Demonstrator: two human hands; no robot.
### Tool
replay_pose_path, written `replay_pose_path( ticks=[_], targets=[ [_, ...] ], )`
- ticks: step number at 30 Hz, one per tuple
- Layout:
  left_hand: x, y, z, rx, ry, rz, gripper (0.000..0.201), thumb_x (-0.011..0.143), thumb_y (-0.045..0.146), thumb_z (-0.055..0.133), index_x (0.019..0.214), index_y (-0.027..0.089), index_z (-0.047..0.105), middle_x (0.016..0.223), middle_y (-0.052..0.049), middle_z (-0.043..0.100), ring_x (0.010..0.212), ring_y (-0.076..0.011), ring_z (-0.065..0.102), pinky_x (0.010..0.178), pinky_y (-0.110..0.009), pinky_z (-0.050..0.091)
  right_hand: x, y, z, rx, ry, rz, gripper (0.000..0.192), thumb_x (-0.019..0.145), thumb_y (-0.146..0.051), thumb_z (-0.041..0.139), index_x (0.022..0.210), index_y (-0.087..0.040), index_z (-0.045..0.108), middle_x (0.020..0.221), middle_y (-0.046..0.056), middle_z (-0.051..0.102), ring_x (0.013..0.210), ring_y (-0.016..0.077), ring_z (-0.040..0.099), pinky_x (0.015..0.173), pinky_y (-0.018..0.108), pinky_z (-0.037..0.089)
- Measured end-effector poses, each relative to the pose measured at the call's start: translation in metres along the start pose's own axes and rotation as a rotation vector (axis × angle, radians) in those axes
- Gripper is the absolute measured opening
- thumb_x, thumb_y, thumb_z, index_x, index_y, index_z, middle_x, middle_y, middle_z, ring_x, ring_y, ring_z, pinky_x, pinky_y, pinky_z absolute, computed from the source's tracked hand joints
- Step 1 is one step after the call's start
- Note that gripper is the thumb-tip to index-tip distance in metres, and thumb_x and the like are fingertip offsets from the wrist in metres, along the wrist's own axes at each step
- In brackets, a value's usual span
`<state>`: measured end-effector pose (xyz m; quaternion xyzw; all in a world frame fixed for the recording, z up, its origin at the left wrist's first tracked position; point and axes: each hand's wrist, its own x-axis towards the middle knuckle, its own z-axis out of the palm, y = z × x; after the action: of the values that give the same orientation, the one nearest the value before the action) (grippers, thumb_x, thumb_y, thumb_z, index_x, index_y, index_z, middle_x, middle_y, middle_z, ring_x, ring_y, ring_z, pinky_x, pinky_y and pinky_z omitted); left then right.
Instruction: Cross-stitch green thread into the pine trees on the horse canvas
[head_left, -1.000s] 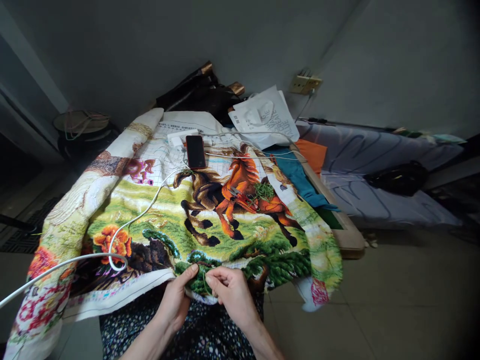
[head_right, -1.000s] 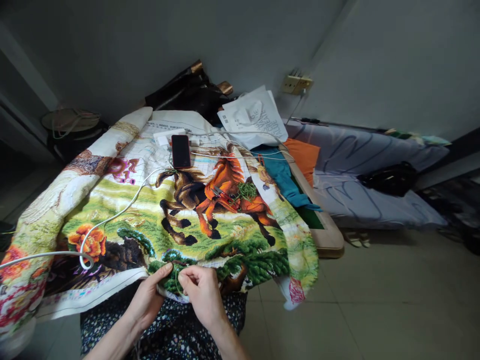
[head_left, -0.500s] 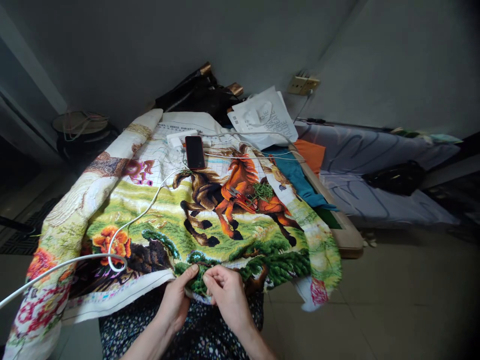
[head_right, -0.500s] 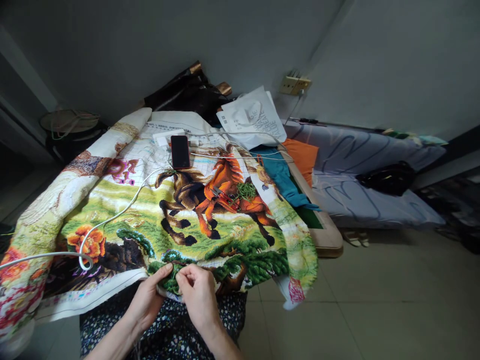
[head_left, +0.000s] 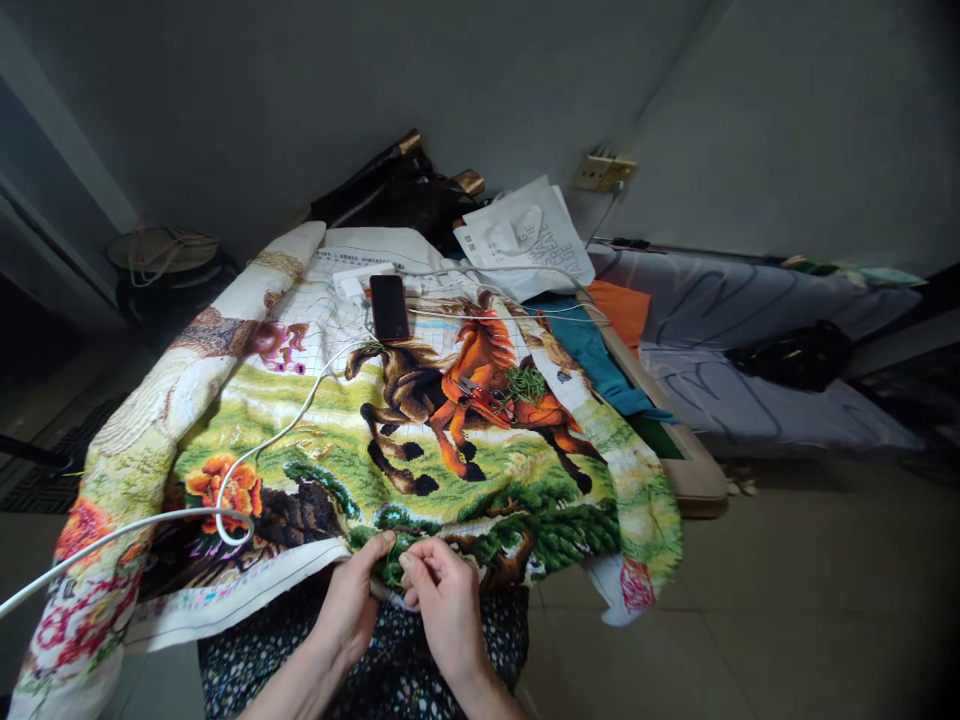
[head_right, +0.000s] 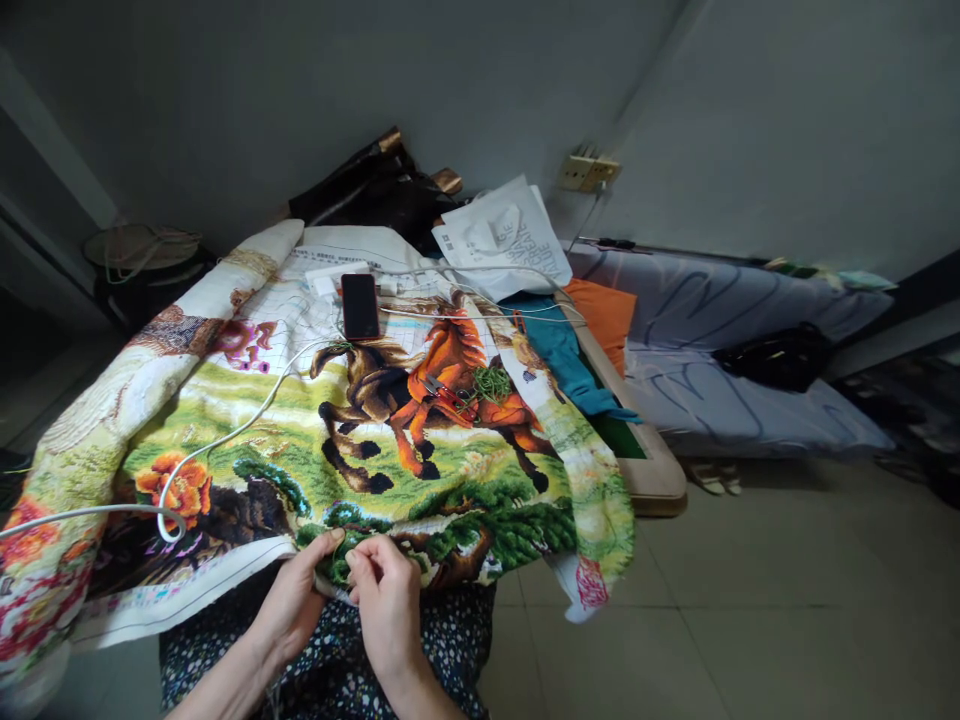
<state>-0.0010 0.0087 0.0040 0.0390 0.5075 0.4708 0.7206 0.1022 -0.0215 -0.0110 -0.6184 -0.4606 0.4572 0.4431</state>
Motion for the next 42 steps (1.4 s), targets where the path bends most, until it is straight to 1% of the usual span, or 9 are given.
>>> replay_pose_path(
  ticks=[10, 13, 16, 18, 22, 26, 33, 38, 42],
  targets=[
    [-0.001, -0.002, -0.003, -0.042, -0.076, -0.014, 0.029, 0.054, 0.026, 0.083, 0.070, 0.008, 0.067, 0.073, -0.004, 0.060, 0.068, -0.0124, 0.052, 0.067, -0.025, 0.043, 0.007, -0.012, 0.000, 0.036, 0.013, 0.060, 0.023, 0.086, -0.036, 0.050, 0.089, -0.013, 0.052, 0.062, 0.002, 0.056, 0.048, 0.0121, 0.053, 0.046, 0.020, 0.042],
    [-0.002, 0.000, -0.003, -0.052, -0.127, -0.037, 0.030, 0.053, 0.026, 0.084, 0.072, 0.007, 0.069, 0.073, -0.005, 0.061, 0.069, -0.0137, 0.054, 0.068, -0.026, 0.044, 0.014, -0.024, -0.007, -0.230, -0.089, -0.039, 0.023, 0.091, -0.029, 0.042, 0.103, -0.016, 0.056, 0.069, 0.003, 0.059, 0.051, 0.0119, 0.054, 0.050, 0.021, 0.040],
    [-0.003, 0.002, -0.002, -0.060, -0.107, -0.056, 0.031, 0.055, 0.024, 0.083, 0.078, 0.006, 0.071, 0.083, -0.008, 0.065, 0.078, -0.0161, 0.058, 0.076, -0.027, 0.047, 0.018, -0.037, -0.015, -0.619, -0.157, -0.122, 0.018, 0.092, -0.026, 0.043, 0.090, -0.018, 0.058, 0.069, 0.003, 0.059, 0.056, 0.0148, 0.054, 0.054, 0.025, 0.033],
    [-0.004, 0.004, -0.001, -0.067, -0.091, -0.064, 0.033, 0.056, 0.022, 0.083, 0.082, 0.005, 0.071, 0.091, -0.010, 0.067, 0.084, -0.0182, 0.060, 0.083, -0.029, 0.047, 0.021, -0.042, -0.019, -0.732, -0.106, -0.220, 0.018, 0.092, -0.025, 0.045, 0.080, -0.017, 0.055, 0.073, 0.003, 0.059, 0.064, 0.0168, 0.055, 0.058, 0.027, 0.031],
    [-0.006, 0.005, 0.000, -0.081, -0.100, -0.074, 0.033, 0.059, 0.019, 0.081, 0.087, 0.004, 0.071, 0.100, -0.012, 0.066, 0.093, -0.0214, 0.061, 0.091, -0.033, 0.047, 0.025, -0.041, -0.022, -0.446, 0.004, -0.377, 0.023, 0.095, -0.026, 0.040, 0.077, -0.015, 0.049, 0.080, 0.005, 0.057, 0.072, 0.0144, 0.053, 0.066, 0.025, 0.037],
    [-0.005, 0.004, -0.002, -0.068, -0.148, -0.080, 0.029, 0.067, 0.020, 0.076, 0.090, 0.004, 0.070, 0.100, -0.013, 0.066, 0.090, -0.0199, 0.062, 0.092, -0.034, 0.046, 0.028, -0.033, -0.021, -0.137, -0.044, -0.231, 0.023, 0.096, -0.030, 0.036, 0.082, -0.015, 0.045, 0.073, 0.003, 0.058, 0.061, 0.0109, 0.056, 0.060, 0.022, 0.042],
    [-0.002, 0.003, -0.002, -0.095, -0.127, -0.080, 0.030, 0.065, 0.018, 0.077, 0.091, 0.004, 0.070, 0.103, -0.014, 0.066, 0.091, -0.0208, 0.062, 0.092, -0.035, 0.046, 0.029, -0.033, -0.025, 0.019, -0.103, -0.144, 0.017, 0.089, -0.028, 0.050, 0.088, -0.012, 0.055, 0.070, 0.002, 0.053, 0.062, 0.0099, 0.050, 0.057, 0.021, 0.041],
    [-0.001, 0.003, 0.001, -0.112, -0.081, -0.092, 0.030, 0.062, 0.016, 0.079, 0.088, 0.004, 0.070, 0.097, -0.013, 0.067, 0.094, -0.0223, 0.061, 0.091, -0.034, 0.047, 0.031, -0.037, -0.041, 0.484, 0.007, -0.026, 0.031, 0.082, -0.040, 0.063, 0.089, -0.010, 0.058, 0.069, 0.001, 0.048, 0.056, 0.0058, 0.041, 0.051, 0.018, 0.034],
    [0.000, 0.002, -0.001, -0.086, -0.104, -0.087, 0.032, 0.060, 0.021, 0.080, 0.086, 0.004, 0.071, 0.093, -0.012, 0.067, 0.088, -0.0206, 0.062, 0.086, -0.032, 0.048, 0.023, -0.038, -0.044, 0.395, -0.086, 0.054, 0.034, 0.080, -0.039, 0.063, 0.091, -0.008, 0.060, 0.064, 0.001, 0.048, 0.052, 0.0059, 0.040, 0.048, 0.018, 0.032]
  ],
)
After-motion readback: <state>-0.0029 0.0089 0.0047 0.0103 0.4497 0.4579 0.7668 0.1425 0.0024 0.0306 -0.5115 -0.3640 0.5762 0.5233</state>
